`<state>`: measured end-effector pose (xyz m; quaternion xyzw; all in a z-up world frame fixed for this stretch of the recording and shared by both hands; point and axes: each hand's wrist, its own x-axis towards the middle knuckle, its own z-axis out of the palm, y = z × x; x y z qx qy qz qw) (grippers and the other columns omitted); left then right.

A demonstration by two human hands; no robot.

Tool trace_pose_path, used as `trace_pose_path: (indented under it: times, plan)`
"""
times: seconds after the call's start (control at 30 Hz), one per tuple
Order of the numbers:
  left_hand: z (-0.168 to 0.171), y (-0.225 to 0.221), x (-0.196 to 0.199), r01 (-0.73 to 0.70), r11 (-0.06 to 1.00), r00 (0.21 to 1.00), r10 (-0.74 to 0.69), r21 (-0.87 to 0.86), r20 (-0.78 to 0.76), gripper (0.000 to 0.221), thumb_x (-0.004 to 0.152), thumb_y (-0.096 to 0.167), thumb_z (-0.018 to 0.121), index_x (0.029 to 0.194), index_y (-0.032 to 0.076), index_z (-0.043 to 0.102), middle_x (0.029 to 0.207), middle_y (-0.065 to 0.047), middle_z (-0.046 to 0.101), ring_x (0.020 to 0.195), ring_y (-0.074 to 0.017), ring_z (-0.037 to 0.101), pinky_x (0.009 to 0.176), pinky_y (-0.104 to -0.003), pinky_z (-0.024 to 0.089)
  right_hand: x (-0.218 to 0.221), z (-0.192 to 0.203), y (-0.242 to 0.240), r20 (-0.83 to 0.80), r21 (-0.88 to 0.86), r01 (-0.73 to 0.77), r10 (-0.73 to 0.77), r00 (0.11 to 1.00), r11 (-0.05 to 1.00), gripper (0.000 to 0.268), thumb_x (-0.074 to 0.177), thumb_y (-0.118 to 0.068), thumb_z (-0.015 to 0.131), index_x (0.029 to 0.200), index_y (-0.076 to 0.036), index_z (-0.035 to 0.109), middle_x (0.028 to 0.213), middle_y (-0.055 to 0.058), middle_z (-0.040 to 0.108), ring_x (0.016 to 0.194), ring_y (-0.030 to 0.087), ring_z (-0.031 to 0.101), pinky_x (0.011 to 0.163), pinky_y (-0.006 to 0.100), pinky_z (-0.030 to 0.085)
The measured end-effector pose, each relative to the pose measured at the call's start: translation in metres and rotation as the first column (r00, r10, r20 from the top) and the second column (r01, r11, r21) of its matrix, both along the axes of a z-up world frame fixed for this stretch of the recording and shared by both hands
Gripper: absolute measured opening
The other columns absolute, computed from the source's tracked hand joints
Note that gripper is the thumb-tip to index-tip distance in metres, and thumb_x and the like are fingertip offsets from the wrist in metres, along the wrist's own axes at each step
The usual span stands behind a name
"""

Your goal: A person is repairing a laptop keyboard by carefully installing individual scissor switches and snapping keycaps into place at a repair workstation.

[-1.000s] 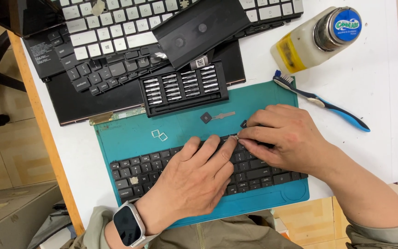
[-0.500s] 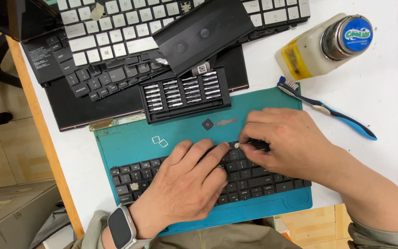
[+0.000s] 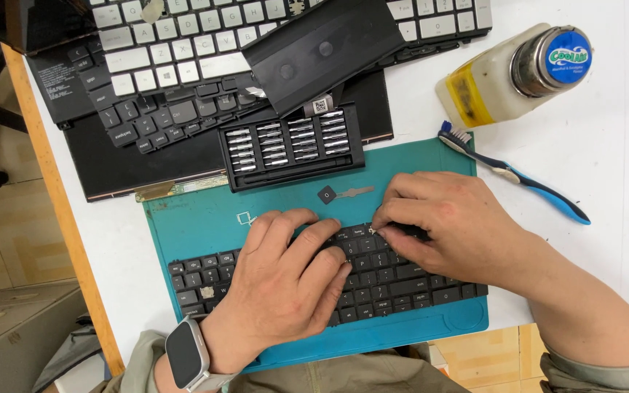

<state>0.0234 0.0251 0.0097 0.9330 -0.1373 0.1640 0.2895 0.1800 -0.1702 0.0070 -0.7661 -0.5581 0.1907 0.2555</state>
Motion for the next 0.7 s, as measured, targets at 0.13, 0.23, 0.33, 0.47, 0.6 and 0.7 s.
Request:
trace_pose_path:
  times: [0.13, 0.23, 0.33, 0.47, 0.6, 0.7]
  plan:
    - [0.006, -0.001, -0.001, -0.115, 0.993, 0.993, 0.114, -0.019, -0.015, 0.015, 0.103, 0.016, 0.053, 0.099, 0.006, 0.064, 0.112, -0.012, 0.07, 0.096, -0.036, 0.061, 0.076, -0.045, 0.043, 0.008, 0.009, -0.002, -0.204, 0.042, -0.035, 0.043, 0.978, 0.999, 0.003, 0.094, -0.014, 0.068, 0.095, -0.014, 0.071, 0.095, 0.002, 0.065, 0.082, 0.019, 0.067, 0.07, 0.032, 0.052]
    - [0.015, -0.004, -0.005, -0.175, 0.946, 0.979, 0.139, -0.273, -0.147, 0.021, 0.103, 0.015, 0.055, 0.113, 0.001, 0.067, 0.105, -0.012, 0.071, 0.084, -0.0303, 0.057, 0.074, -0.041, 0.041, 0.009, 0.016, -0.002, -0.269, 0.205, -0.077, 0.132, 0.954, 0.976, 0.013, 0.099, -0.01, 0.06, 0.096, -0.016, 0.07, 0.101, 0.009, 0.058, 0.07, 0.02, 0.053, 0.064, 0.03, 0.044]
    - [0.016, -0.006, -0.01, -0.191, 0.744, 0.903, -0.123, -0.64, -0.413, 0.041, 0.105, 0.027, 0.052, 0.135, -0.001, 0.059, 0.108, -0.01, 0.072, 0.095, -0.0266, 0.07, 0.084, -0.04, 0.058, -0.008, 0.009, 0.001, -0.185, 0.393, -0.102, 0.187, 0.965, 0.914, 0.023, 0.1, -0.008, 0.053, 0.098, -0.016, 0.075, 0.101, 0.01, 0.059, 0.076, 0.023, 0.057, 0.065, 0.033, 0.049]
    - [0.013, -0.009, -0.01, -0.262, 0.641, 0.882, -0.144, -0.721, -0.449, 0.023, 0.103, 0.025, 0.057, 0.109, 0.008, 0.071, 0.092, -0.004, 0.072, 0.078, -0.0189, 0.064, 0.07, -0.031, 0.052, -0.016, 0.009, 0.01, -0.068, 0.485, -0.164, 0.224, 0.972, 0.859, 0.009, 0.098, -0.006, 0.063, 0.097, -0.01, 0.071, 0.095, 0.012, 0.056, 0.069, 0.025, 0.052, 0.064, 0.036, 0.046]
    - [0.014, -0.008, -0.011, -0.33, 0.584, 0.856, -0.146, -0.741, -0.496, 0.005, 0.098, 0.015, 0.068, 0.097, 0.011, 0.072, 0.081, 0.001, 0.065, 0.066, -0.0136, 0.051, 0.062, -0.028, 0.045, -0.016, 0.011, 0.011, 0.014, 0.509, -0.195, 0.218, 0.976, 0.839, 0.008, 0.096, -0.006, 0.065, 0.095, -0.01, 0.072, 0.094, 0.012, 0.059, 0.068, 0.025, 0.053, 0.063, 0.037, 0.044]
    - [0.013, -0.009, -0.011, -0.359, 0.561, 0.838, -0.159, -0.746, -0.523, 0.003, 0.097, 0.015, 0.07, 0.095, 0.013, 0.07, 0.073, 0.005, 0.059, 0.064, -0.0111, 0.047, 0.061, -0.027, 0.042, -0.018, 0.014, 0.015, 0.052, 0.548, -0.192, 0.196, 0.979, 0.814, 0.01, 0.096, -0.007, 0.064, 0.095, -0.009, 0.074, 0.092, 0.011, 0.061, 0.065, 0.024, 0.053, 0.06, 0.036, 0.041]
